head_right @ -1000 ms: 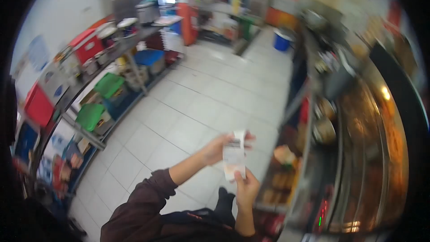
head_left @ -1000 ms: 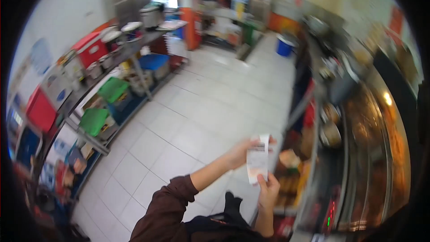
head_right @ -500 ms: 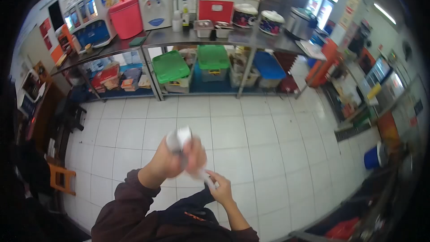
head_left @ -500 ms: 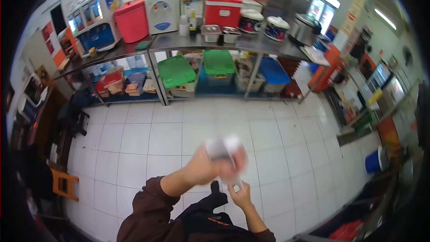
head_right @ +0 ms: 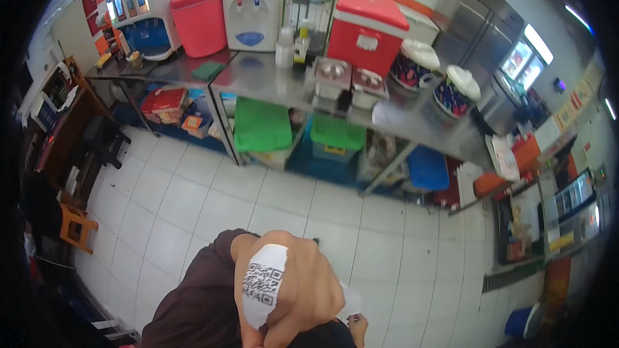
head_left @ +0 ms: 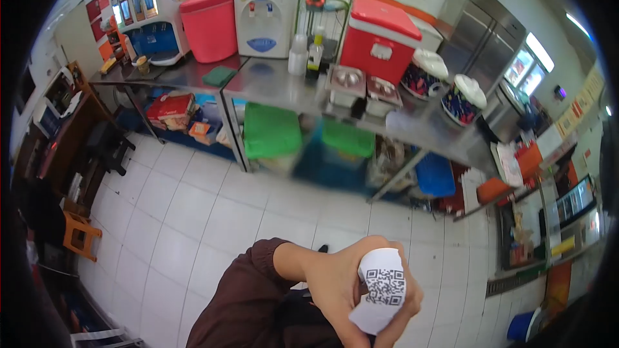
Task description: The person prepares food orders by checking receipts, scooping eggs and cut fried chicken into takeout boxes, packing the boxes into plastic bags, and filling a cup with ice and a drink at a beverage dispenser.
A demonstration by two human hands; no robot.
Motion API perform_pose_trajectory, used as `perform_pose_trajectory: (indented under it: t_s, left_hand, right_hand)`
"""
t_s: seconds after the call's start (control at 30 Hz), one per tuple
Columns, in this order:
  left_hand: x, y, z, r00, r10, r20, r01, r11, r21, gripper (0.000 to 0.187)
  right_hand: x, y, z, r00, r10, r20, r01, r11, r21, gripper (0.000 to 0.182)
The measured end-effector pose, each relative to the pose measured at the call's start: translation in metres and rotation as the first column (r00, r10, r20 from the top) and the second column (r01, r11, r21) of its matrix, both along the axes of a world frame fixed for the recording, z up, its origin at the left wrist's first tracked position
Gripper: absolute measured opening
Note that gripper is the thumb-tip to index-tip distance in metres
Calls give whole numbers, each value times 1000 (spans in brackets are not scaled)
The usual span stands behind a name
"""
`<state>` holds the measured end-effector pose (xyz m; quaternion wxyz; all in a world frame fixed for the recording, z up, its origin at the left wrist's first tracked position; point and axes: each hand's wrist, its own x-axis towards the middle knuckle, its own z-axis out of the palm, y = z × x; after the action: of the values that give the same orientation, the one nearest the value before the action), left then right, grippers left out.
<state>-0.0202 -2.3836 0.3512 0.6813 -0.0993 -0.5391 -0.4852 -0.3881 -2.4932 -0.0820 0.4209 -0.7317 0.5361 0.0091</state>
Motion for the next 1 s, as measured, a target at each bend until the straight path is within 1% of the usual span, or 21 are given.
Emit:
perform_pose_trajectory:
  t_s: [0.07, 0.13, 0.17, 0.2, 0.23, 0.3, 0.33, 0.37, 0.43, 0.5, 0.53, 0.57, 0.6, 0.63, 0.67, 0.7, 0.77, 0.8, 0.87, 0.93, 1.0]
  left_hand:
    - [64, -48, 10, 989, 49, 139, -44, 998, -41, 29]
    - [120, -84, 33, 941, -18, 339, -45, 983, 177, 25]
    - [143, -111, 43, 926, 63, 371, -135, 976, 171, 24]
    - [167, -129, 49, 923, 66, 380, -137, 977, 164, 24]
    - [189, -140, 50, 900, 18, 435, -121, 970, 209, 25]
    - [244, -168, 23, 838, -188, 512, 51, 961, 270, 28]
    - [267, -183, 13, 808, -265, 527, 129, 951, 280, 29]
    - [291, -199, 3, 769, -336, 543, 202, 935, 292, 30]
    - [317, -223, 27, 938, -83, 337, 46, 992, 116, 21]
    - [355, -251, 35, 964, 227, 135, -231, 973, 20, 20]
    - [382, -268, 38, 850, 513, 120, -516, 856, -1, 23]
    - [413, -286, 42, 585, 795, 162, -803, 595, -18, 26]
    - [445, -309, 45, 209, 946, 249, -971, 231, -65, 29]
    - [478, -338, 47, -163, 926, 342, -978, -105, -182, 32]
    - [508, -368, 47, -410, 825, 389, -897, -287, -337, 35]
    - [535, -399, 43, -537, 689, 487, -825, -311, -471, 41]
    - [576, -458, 42, -765, 454, 457, -598, -234, -767, 51]
    - [595, -486, 42, -810, 438, 389, -496, -161, -853, 49]
    - [621, -531, 57, -837, 511, 196, -330, -185, -926, 46]
    - [639, -552, 83, -833, 530, 158, -340, -266, -902, 43]
    - [651, -554, 113, -839, 535, 99, -334, -363, -870, 41]
  right_hand:
    - [75, -104, 12, 988, 102, 118, -87, 988, -129, 15]
    - [192, -212, 61, 966, 232, 116, -182, 924, -337, 16]
    - [251, -269, 79, 955, 288, 78, -231, 881, -414, 18]
    - [320, -311, 118, 871, 402, 283, -190, 807, -560, 16]
    - [389, -352, 156, 731, 545, 409, -137, 706, -695, 15]
    - [509, -407, 244, 781, 503, 369, -128, 708, -694, 15]
    - [564, -441, 271, 684, 630, 367, -90, 572, -815, 17]
    - [617, -467, 298, 608, 659, 442, -20, 570, -822, 19]
    - [710, -507, 340, 586, 617, 526, 148, 556, -818, 38]
    - [782, -545, 353, 562, 506, 654, 299, 613, -731, 53]
    - [809, -566, 358, 506, 441, 741, 361, 672, -646, 58]
    - [827, -583, 358, 535, 398, 745, 378, 675, -633, 60]
    - [839, -590, 358, 431, 322, 843, 336, 810, -481, 63]
    - [851, -600, 345, 362, 344, 867, 421, 769, -481, 64]
    - [856, -598, 345, 368, 294, 882, 469, 761, -449, 63]
    - [861, -602, 345, 319, 325, 890, 487, 749, -448, 63]
    - [871, -615, 346, 303, 349, 887, 516, 723, -460, 68]
    - [870, -608, 364, 279, 390, 878, 532, 698, -479, 70]
    - [878, -595, 427, 225, 451, 864, 484, 718, -501, 73]
    - [900, -601, 485, 111, 597, 795, 408, 702, -584, 72]
    - [930, -602, 534, -288, 591, 754, 75, 798, -597, 59]
